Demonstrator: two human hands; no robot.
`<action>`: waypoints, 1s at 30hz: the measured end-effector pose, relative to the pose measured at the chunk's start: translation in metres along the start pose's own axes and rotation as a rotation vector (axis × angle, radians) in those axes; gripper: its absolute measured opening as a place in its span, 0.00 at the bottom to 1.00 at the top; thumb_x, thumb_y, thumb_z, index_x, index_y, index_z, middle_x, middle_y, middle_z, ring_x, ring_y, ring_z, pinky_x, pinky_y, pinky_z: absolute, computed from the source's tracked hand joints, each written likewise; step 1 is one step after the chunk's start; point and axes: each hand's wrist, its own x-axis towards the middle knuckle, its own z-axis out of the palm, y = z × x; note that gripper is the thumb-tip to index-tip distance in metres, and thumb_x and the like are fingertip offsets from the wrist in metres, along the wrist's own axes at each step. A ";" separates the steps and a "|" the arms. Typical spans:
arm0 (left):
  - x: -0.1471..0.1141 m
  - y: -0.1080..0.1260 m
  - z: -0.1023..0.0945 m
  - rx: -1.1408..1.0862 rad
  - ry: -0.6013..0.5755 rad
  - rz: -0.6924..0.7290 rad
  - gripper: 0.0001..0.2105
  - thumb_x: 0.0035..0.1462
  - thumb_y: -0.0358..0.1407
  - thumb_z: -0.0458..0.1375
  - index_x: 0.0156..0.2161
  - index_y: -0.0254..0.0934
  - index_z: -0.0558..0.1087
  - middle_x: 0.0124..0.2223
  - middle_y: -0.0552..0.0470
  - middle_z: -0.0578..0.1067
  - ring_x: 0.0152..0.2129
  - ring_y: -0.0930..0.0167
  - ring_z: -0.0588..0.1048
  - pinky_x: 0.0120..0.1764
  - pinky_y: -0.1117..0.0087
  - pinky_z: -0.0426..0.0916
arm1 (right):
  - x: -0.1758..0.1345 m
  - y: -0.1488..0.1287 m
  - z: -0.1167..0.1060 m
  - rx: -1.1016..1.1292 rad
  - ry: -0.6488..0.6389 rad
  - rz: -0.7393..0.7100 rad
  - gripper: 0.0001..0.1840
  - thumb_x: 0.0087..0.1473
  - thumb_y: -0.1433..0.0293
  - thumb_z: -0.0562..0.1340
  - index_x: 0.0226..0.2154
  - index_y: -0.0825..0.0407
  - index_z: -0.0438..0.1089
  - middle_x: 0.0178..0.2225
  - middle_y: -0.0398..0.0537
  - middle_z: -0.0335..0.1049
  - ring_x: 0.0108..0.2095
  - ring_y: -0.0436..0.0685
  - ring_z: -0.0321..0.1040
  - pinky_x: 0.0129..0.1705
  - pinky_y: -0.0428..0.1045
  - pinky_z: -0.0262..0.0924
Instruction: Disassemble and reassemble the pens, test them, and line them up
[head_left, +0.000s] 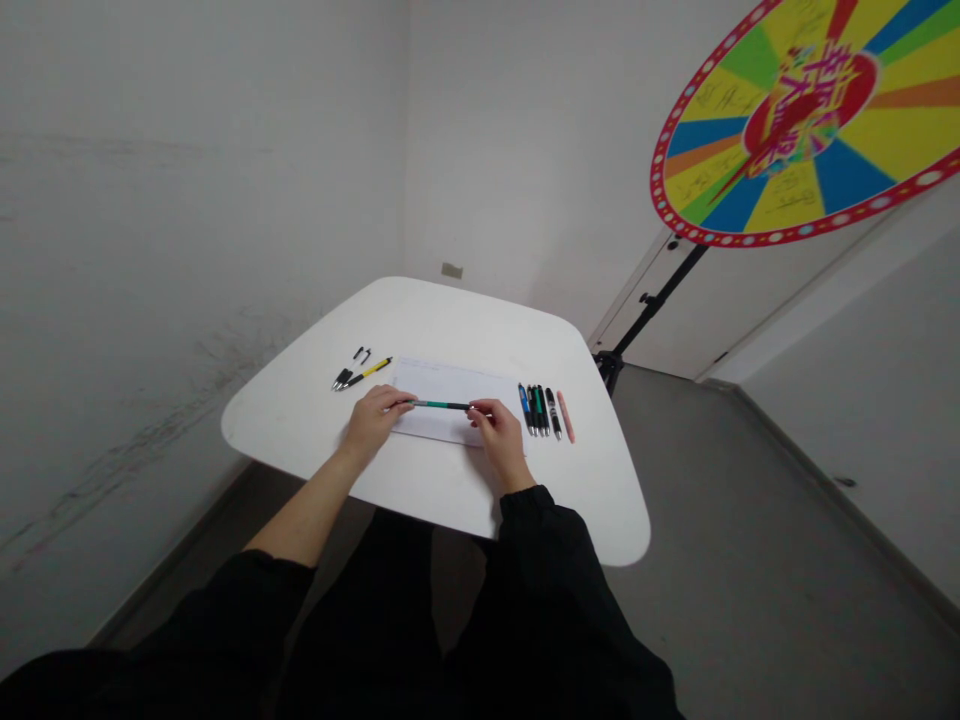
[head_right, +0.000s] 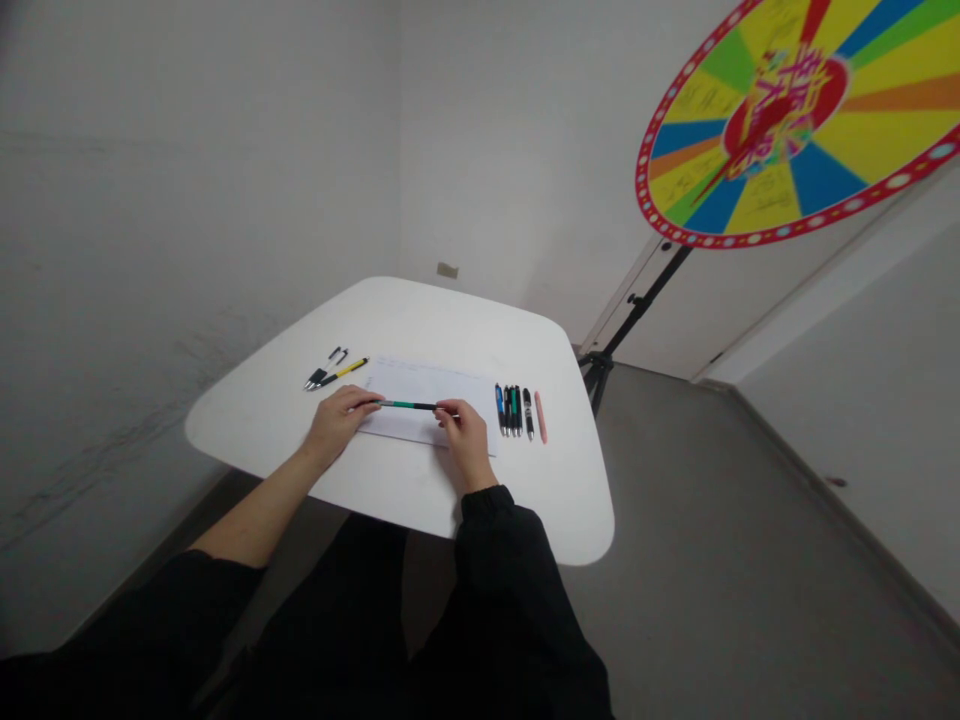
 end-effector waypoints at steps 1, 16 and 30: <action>0.000 0.000 0.000 -0.001 -0.002 0.004 0.07 0.63 0.38 0.62 0.40 0.43 0.83 0.39 0.49 0.82 0.40 0.64 0.76 0.46 0.61 0.70 | 0.000 0.000 0.000 -0.027 -0.005 -0.006 0.11 0.55 0.59 0.64 0.37 0.48 0.74 0.33 0.46 0.75 0.32 0.57 0.72 0.39 0.53 0.66; 0.000 0.000 0.001 0.015 -0.002 0.021 0.06 0.62 0.35 0.63 0.40 0.41 0.83 0.38 0.49 0.82 0.40 0.64 0.76 0.47 0.61 0.70 | -0.002 0.002 0.001 0.008 0.018 -0.006 0.17 0.59 0.53 0.61 0.39 0.49 0.73 0.31 0.46 0.74 0.30 0.56 0.70 0.32 0.50 0.65; -0.002 0.005 -0.001 0.058 0.005 0.108 0.06 0.64 0.35 0.62 0.41 0.41 0.83 0.38 0.49 0.82 0.40 0.63 0.75 0.46 0.59 0.70 | -0.001 0.007 0.003 0.017 -0.010 0.070 0.11 0.58 0.59 0.61 0.32 0.49 0.71 0.23 0.41 0.70 0.24 0.55 0.68 0.31 0.51 0.63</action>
